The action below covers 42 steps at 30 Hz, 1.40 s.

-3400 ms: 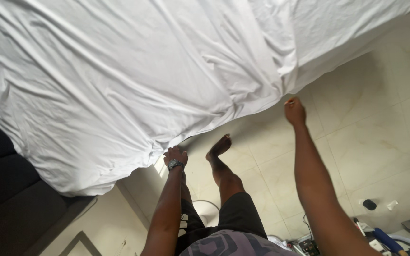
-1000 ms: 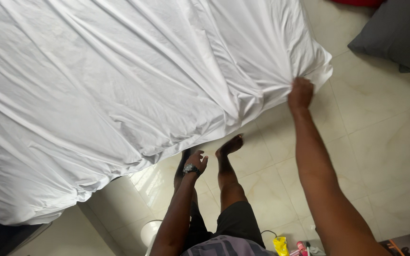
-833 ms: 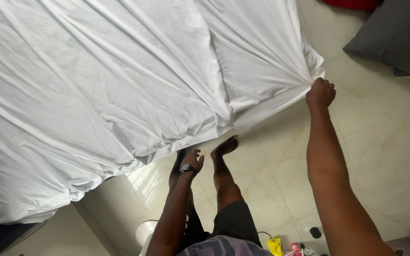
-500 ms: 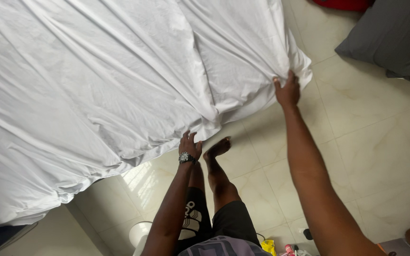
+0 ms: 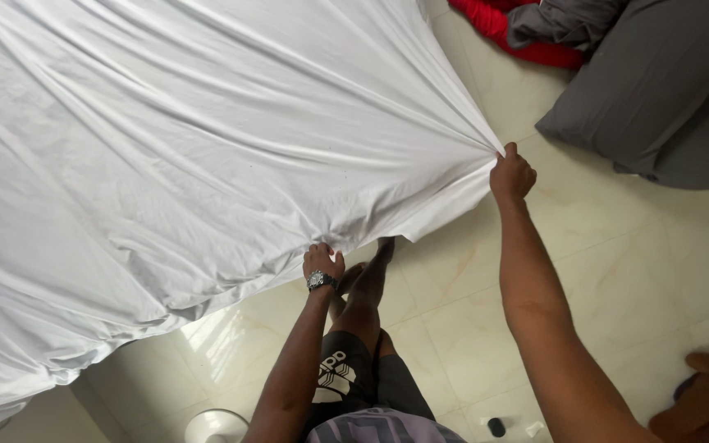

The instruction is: The person spreads a white fitted sheet over a mattress and tucks the edges under the corners. They work around the perimeter of the bed, pulling the fabric tight and securing it beneath the mattress.

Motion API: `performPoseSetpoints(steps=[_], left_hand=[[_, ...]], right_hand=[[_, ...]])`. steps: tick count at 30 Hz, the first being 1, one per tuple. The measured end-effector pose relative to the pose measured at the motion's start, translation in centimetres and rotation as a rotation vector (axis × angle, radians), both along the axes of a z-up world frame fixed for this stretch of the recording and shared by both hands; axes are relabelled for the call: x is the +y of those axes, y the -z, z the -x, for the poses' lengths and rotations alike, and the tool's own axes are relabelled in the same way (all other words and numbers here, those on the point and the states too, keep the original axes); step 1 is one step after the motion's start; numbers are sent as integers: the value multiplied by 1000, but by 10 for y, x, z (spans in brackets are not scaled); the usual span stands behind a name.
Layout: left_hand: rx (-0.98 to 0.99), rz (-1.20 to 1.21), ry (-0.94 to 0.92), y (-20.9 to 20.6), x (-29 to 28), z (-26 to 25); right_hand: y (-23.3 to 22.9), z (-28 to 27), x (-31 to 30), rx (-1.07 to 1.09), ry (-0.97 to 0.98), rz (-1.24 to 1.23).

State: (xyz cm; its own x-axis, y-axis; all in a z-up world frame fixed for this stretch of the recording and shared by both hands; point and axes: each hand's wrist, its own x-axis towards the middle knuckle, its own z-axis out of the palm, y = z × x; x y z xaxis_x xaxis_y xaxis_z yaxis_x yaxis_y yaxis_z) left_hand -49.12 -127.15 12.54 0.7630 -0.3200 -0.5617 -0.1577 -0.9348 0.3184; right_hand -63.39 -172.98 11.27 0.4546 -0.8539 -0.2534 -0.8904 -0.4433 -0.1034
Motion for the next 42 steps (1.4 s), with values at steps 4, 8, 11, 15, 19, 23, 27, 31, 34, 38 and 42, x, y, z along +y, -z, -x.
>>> performPoseSetpoints(steps=[4,8,11,15,19,23,27,31,34,38,42], left_hand=[[75,4,44,2,-30,0],[215,14,-23,14,-67,6],[310,74,-153,30,-100,13],[677,216,-674,54,-143,16],[819,413,-1162,61,-172,23],[848,499,-1318,49,-183,29],[857,526,-1278,38,-206,43],[959,500,-1288,28,-249,55],[921,425,-1260,23,-275,65],[888,492,-1365,21,-312,64],[785,554,-1483,26,-350,69]], right_hand=[[9,-11,-48,96,-30,-235],[30,-41,-48,-220,-99,-333],[41,-83,-35,-376,-76,-360],[44,-140,-15,-460,-66,-421],[42,-172,-5,-328,-99,-309],[31,-161,-39,-229,-200,-182],[12,-145,-82,-96,-109,-183],[3,-161,-110,-181,-264,-407],[7,-175,-113,-174,-297,-529],[16,-189,-96,-241,-369,-551],[23,-194,-90,-195,-497,-669]])
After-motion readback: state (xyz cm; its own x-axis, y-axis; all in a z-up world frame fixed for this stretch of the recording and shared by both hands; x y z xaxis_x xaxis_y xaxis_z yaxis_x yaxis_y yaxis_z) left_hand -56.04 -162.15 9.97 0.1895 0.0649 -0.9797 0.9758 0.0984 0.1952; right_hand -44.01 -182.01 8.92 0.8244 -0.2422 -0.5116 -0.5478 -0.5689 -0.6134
